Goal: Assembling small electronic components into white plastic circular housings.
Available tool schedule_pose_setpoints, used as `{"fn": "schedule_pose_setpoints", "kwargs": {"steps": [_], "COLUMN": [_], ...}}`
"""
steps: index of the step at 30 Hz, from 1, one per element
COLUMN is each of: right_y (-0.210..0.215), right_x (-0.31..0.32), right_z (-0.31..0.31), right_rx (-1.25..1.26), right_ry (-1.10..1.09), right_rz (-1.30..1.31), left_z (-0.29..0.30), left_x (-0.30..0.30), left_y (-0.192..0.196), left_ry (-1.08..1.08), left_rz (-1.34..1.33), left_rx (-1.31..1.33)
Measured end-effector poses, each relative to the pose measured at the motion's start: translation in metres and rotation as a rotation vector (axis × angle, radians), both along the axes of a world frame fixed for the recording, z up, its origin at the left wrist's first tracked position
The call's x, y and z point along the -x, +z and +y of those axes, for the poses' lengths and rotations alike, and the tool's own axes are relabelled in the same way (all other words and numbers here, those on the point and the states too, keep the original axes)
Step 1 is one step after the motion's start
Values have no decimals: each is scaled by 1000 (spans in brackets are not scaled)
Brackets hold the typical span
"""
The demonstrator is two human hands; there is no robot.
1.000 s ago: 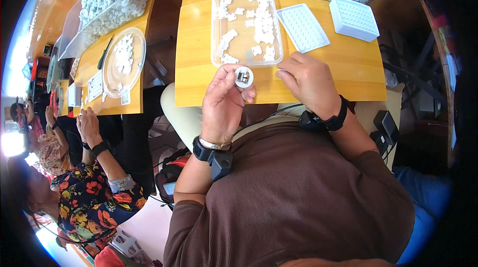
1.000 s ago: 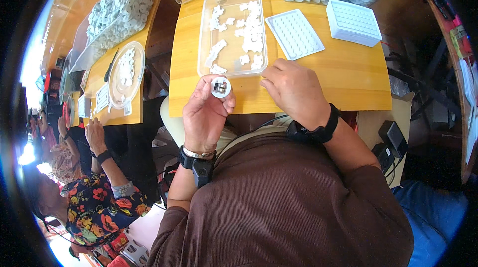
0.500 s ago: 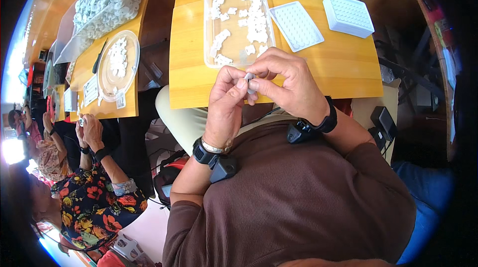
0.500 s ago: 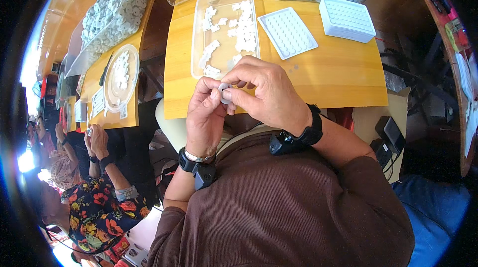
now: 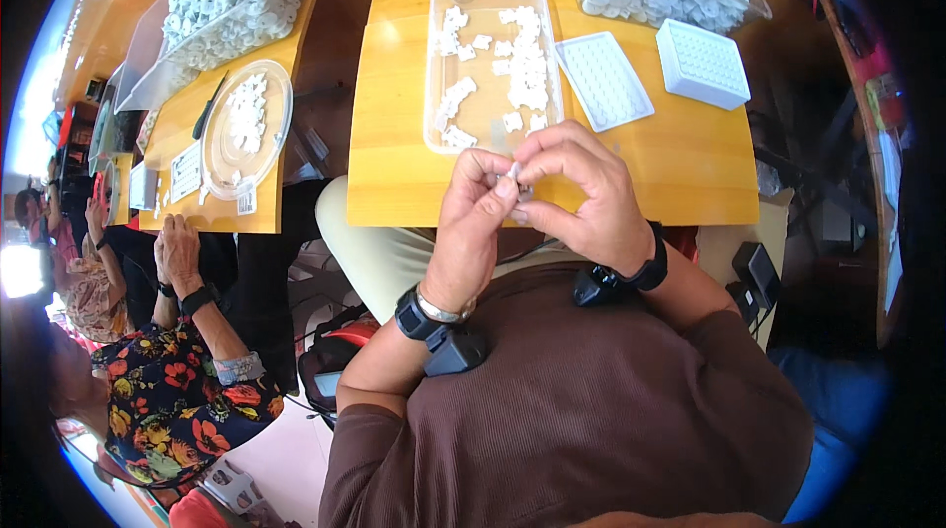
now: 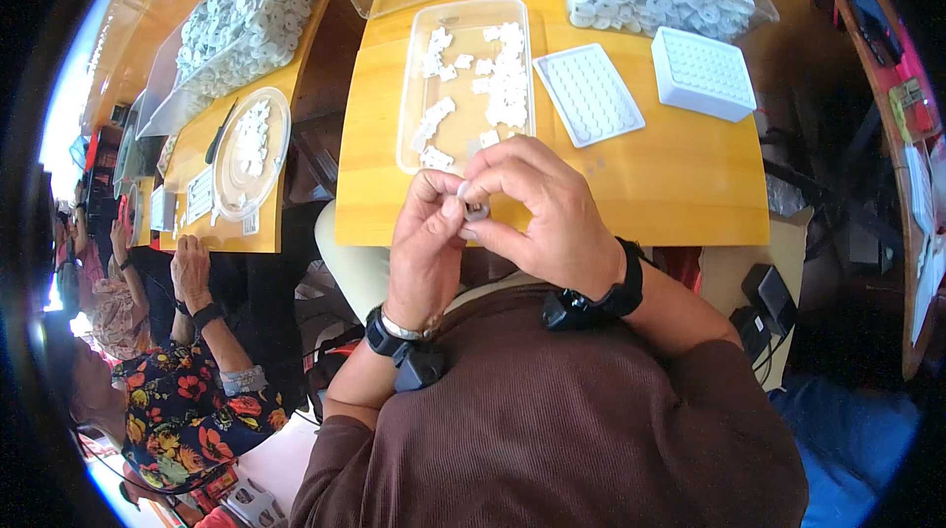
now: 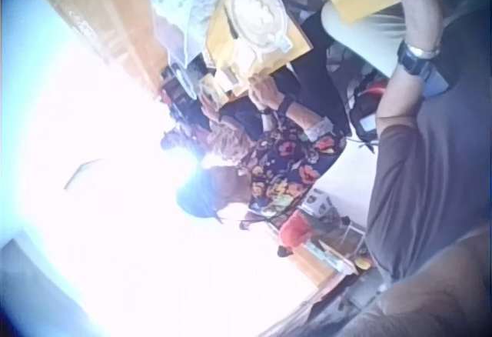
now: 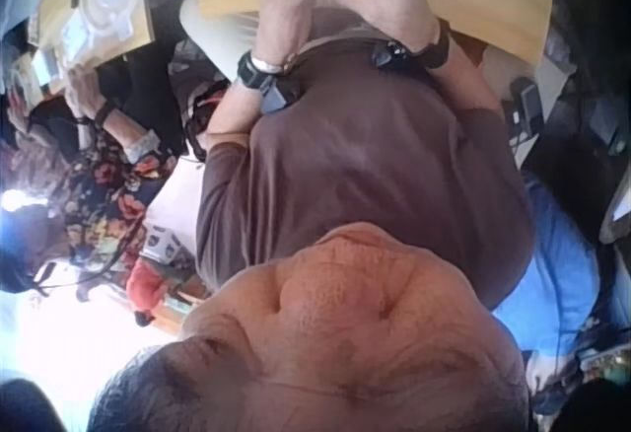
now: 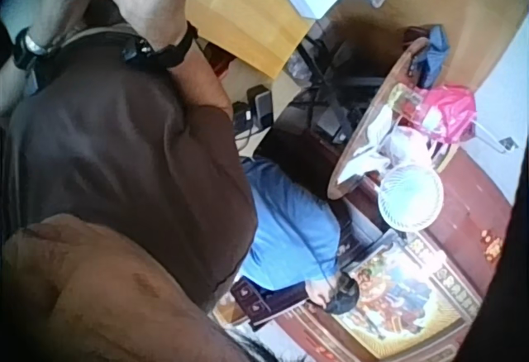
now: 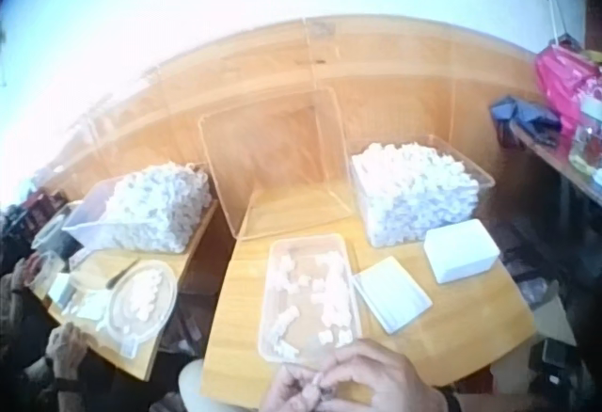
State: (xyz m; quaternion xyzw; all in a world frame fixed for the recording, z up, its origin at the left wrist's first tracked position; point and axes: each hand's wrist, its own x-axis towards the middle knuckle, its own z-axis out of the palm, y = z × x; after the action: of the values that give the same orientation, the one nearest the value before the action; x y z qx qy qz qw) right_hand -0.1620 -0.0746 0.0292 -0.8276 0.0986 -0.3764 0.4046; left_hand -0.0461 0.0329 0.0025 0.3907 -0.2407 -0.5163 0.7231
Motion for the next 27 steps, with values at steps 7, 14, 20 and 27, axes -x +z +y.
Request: {"fn": "schedule_pose_setpoints", "kwargs": {"steps": [7,14,20,27], "right_y": [-2,-2,-3,5], "right_x": [4,3,10,10], "right_z": [1,-6,-16,-9], "right_rx": [22,46,-52,-6], "right_ry": [-3,71,183,52], "right_rz": [-37,-48,18,28], "left_z": [7,10,9,7], "left_x": [6,3,2,2], "left_y": [8,5,1,4], "left_ry": [9,43,65,51], "left_rz": [-275,-543,-537,-634], "left_rx": [29,31,30,15]}}
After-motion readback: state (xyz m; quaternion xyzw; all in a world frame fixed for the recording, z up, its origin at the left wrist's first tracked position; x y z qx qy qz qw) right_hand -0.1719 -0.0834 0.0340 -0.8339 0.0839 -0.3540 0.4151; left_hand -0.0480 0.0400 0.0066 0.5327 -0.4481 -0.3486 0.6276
